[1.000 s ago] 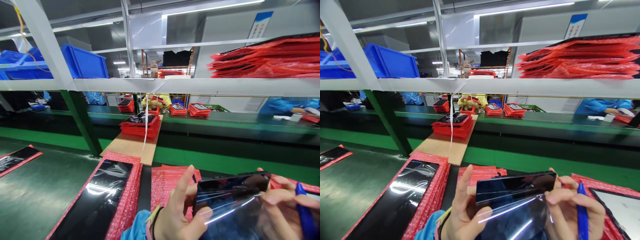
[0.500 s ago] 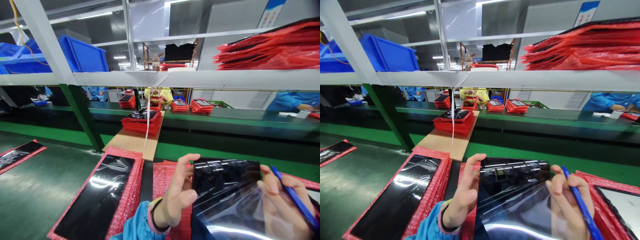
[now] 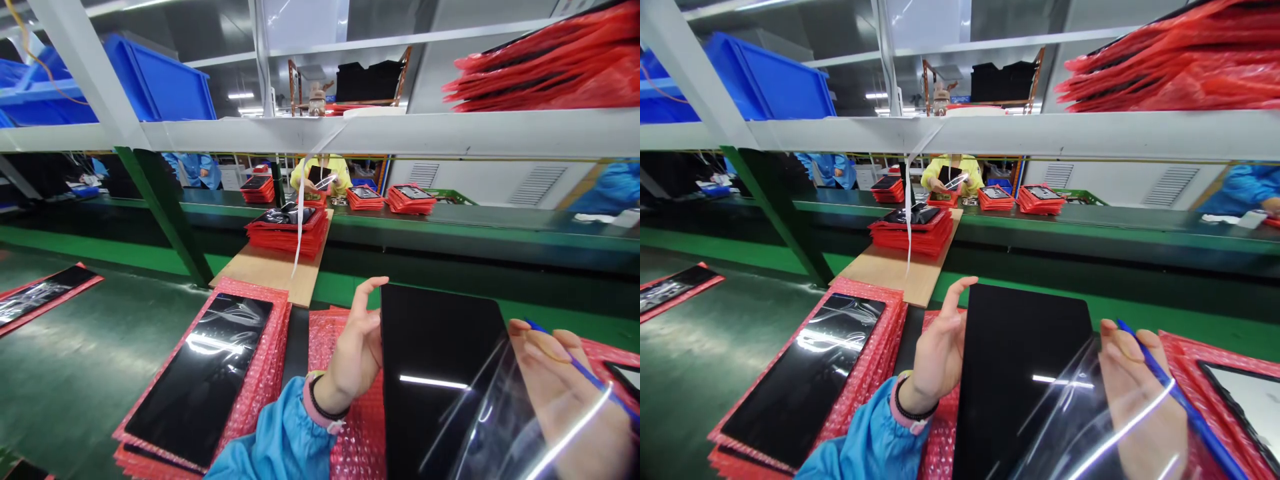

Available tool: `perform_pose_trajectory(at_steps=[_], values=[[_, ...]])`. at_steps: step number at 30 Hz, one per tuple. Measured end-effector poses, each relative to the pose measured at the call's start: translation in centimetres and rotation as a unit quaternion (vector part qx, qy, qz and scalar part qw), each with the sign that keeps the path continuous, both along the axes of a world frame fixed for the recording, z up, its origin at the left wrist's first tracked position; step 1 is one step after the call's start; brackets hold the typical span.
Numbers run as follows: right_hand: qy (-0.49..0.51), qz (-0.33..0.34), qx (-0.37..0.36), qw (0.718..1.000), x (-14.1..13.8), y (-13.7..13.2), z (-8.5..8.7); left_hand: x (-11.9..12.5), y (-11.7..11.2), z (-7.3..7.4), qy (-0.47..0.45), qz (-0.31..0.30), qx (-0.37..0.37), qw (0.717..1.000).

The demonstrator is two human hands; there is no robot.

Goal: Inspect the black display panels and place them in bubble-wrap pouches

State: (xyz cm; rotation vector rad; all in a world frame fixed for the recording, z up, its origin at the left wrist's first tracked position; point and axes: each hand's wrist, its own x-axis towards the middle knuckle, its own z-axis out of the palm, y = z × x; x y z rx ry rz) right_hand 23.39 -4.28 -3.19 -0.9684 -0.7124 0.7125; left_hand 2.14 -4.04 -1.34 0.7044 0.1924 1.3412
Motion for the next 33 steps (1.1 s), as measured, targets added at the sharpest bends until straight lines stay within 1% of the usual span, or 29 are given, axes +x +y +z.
perform_pose_trajectory(at_steps=[3, 6, 10, 12, 15, 19, 22, 23, 25, 27, 29, 31, 33], values=[[0.05, 0.013, -0.058, 0.997, -0.9, -0.1, 0.7, 0.0, 0.0, -0.2, 0.014, 0.021, -0.021, 0.999], [0.035, 0.043, -0.077, 0.995, -2.0, 0.1, 0.8, -0.2, -0.1, -0.4, 0.022, 0.044, -0.034, 0.998], [0.012, 0.095, -0.078, 0.992, -3.2, 1.0, -0.3, -0.9, -0.3, -0.7, 0.065, 0.123, -0.059, 0.989], [0.005, 0.124, -0.079, 0.989, -3.9, 1.5, -1.1, -1.5, -0.4, -1.4, 0.099, 0.158, -0.077, 0.979], [-0.003, 0.169, -0.093, 0.981, -4.7, 2.0, -2.7, -2.7, -0.6, -3.4, 0.161, 0.191, -0.105, 0.963], [-0.015, 0.209, -0.099, 0.973, -5.2, 3.3, -5.6, -5.1, -1.5, -7.3, 0.252, 0.212, -0.147, 0.933], [-0.023, 0.216, -0.096, 0.971, -5.6, 4.9, -8.0, -6.9, -2.8, -10.1, 0.336, 0.242, -0.176, 0.893], [-0.027, 0.217, -0.094, 0.971, -5.7, 5.4, -8.9, -7.5, -3.3, -10.9, 0.361, 0.243, -0.194, 0.879], [-0.042, 0.224, -0.084, 0.97, -6.3, 6.2, -10.4, -8.3, -4.1, -12.1, 0.387, 0.236, -0.229, 0.861], [-0.067, 0.236, -0.068, 0.967, -7.0, 6.6, -11.8, -8.8, -4.6, -12.9, 0.39, 0.216, -0.251, 0.859], [-0.096, 0.241, -0.047, 0.965, -7.9, 6.5, -12.9, -8.9, -4.7, -13.3, 0.389, 0.182, -0.259, 0.865], [-0.126, 0.231, -0.025, 0.965, -8.7, 6.2, -13.5, -8.8, -4.5, -13.3, 0.386, 0.159, -0.25, 0.874], [-0.157, 0.208, -0.004, 0.965, -9.4, 5.9, -13.5, -8.4, -4.1, -13.0, 0.387, 0.161, -0.231, 0.878]])
